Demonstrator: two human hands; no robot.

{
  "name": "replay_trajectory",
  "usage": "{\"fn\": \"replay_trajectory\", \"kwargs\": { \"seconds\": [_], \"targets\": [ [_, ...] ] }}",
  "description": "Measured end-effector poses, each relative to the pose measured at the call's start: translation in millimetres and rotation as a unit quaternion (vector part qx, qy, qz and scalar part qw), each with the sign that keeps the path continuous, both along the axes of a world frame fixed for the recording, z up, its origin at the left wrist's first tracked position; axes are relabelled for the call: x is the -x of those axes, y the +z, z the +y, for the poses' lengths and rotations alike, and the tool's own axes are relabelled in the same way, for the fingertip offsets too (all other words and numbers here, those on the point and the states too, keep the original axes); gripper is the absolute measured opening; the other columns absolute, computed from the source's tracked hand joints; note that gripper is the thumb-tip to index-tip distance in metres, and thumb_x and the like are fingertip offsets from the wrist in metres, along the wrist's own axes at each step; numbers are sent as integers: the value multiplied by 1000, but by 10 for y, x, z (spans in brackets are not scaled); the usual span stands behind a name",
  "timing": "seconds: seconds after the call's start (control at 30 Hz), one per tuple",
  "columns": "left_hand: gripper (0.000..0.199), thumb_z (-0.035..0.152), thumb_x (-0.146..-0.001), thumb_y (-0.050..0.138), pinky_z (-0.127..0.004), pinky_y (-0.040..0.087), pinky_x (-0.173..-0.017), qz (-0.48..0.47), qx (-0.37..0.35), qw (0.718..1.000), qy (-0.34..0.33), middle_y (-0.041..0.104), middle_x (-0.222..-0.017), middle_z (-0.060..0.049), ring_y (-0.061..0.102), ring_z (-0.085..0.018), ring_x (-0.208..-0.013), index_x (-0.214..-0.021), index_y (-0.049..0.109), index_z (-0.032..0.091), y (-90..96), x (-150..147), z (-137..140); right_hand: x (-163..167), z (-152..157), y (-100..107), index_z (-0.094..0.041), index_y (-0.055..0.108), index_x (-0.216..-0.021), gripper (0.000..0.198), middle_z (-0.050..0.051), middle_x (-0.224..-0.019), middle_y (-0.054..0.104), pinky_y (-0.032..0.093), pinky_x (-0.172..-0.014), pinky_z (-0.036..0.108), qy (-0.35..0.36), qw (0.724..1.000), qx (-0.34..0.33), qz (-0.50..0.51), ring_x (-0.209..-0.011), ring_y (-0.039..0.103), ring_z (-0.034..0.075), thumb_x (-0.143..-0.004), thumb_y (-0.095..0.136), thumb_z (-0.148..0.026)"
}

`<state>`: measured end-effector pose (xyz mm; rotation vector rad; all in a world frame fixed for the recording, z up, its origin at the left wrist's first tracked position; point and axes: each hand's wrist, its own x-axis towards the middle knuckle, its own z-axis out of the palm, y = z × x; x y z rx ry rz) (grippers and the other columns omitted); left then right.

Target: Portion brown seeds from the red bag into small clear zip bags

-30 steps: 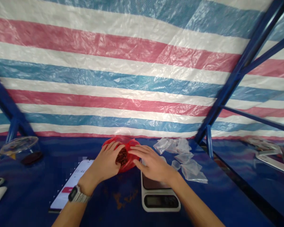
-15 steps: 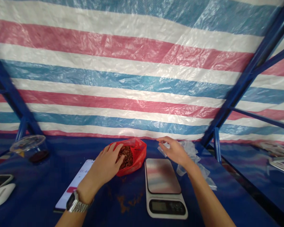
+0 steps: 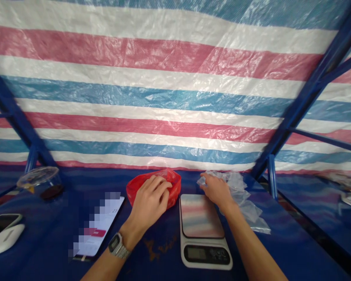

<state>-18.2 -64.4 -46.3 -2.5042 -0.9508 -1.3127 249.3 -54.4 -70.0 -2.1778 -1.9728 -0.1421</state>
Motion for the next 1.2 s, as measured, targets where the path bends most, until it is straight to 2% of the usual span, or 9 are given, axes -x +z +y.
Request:
{"fn": "replay_trajectory", "kwargs": {
  "seconds": [0.13,0.23,0.4,0.5,0.63,0.9,1.03,1.13,1.2],
  "targets": [
    [19,7,-94,53,-35,54,-81,-1,-18,1000,-15,71,-94,-5,65,-21,-86,-97,68,18,-46,-59,-26,-10,-14,43,-19,65,-133,43,13,-115,77,49,-89,39,-18,1000,-19,3,-104,73,32,-93,52,-11],
    [22,12,-96,55,-38,55,-90,-4,-13,1000,-3,73,-106,-8,66,-23,-98,-112,68,18,-74,-105,-52,39,-83,124,-23,63,-133,40,8,-109,78,50,-81,35,-24,988,-102,110,-91,74,26,-96,51,-17],
    [69,41,-93,69,-50,49,-109,40,22,998,45,58,-146,-17,55,-34,-132,-151,44,15,-203,-188,-57,382,-264,201,-23,65,-127,34,2,-91,75,52,-75,31,115,899,-218,361,-77,69,19,-93,60,-27],
    [83,50,-89,72,-52,45,-113,49,34,997,41,54,-152,-17,50,-36,-138,-156,36,15,-297,-191,-10,615,-343,173,-24,64,-126,33,0,-86,72,54,-77,30,209,844,-185,457,-78,68,18,-94,62,-29],
    [60,43,-95,66,-48,47,-112,44,55,997,6,65,-139,-13,55,-31,-133,-148,48,19,-328,-151,36,692,-371,154,-24,63,-125,33,-2,-83,69,55,-80,30,254,788,-125,548,-79,68,16,-92,67,-30],
    [68,46,-94,68,-47,47,-114,-10,80,995,-53,61,-145,-13,54,-30,-137,-152,41,23,-326,-180,-29,531,-379,282,-24,66,-118,35,-2,-85,71,54,-78,28,276,727,-35,627,-79,68,14,-88,77,-37],
    [57,38,-96,67,-45,47,-114,-57,106,990,-78,62,-142,-11,55,-28,-135,-147,46,26,-375,-184,-18,635,-419,300,-25,64,-122,35,0,-91,71,55,-81,29,282,742,-59,605,-83,68,15,-91,72,-41],
    [47,35,-95,68,-42,50,-110,-129,142,978,-87,66,-135,-9,61,-25,-127,-140,53,27,-365,-171,-15,446,-494,403,-26,64,-127,35,4,-101,72,55,-91,34,276,808,-62,517,-92,68,18,-96,64,-43],
    [40,35,-96,67,-40,54,-104,-192,182,961,-77,69,-128,-8,66,-24,-118,-133,58,26,-340,-170,-20,123,-573,478,-28,67,-125,35,6,-112,72,54,-97,39,255,868,-12,426,-103,67,22,-94,66,-44]
  ]
}}
